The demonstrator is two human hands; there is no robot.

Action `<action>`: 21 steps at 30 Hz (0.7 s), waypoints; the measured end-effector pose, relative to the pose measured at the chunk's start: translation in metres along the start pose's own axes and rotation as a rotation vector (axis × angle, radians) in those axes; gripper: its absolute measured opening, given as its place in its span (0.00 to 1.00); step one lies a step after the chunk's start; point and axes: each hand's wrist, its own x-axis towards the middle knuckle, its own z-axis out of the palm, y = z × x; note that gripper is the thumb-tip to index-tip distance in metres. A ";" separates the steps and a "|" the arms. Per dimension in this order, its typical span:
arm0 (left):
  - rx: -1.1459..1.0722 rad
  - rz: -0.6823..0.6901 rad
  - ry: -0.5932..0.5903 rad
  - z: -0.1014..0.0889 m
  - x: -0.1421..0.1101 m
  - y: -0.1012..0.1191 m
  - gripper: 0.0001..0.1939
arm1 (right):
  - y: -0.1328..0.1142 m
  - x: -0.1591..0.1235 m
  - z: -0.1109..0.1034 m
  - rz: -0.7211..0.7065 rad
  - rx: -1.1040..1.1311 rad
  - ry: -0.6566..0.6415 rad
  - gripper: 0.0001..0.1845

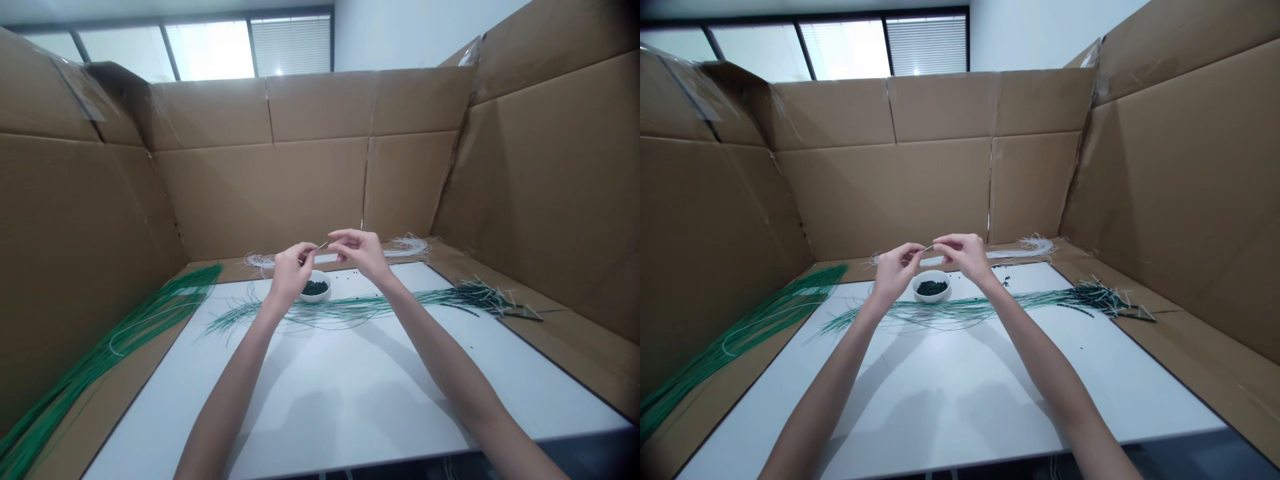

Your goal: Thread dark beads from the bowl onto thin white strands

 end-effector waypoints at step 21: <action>-0.085 0.007 0.056 -0.004 -0.003 0.013 0.09 | 0.006 0.002 -0.003 0.122 0.355 -0.162 0.10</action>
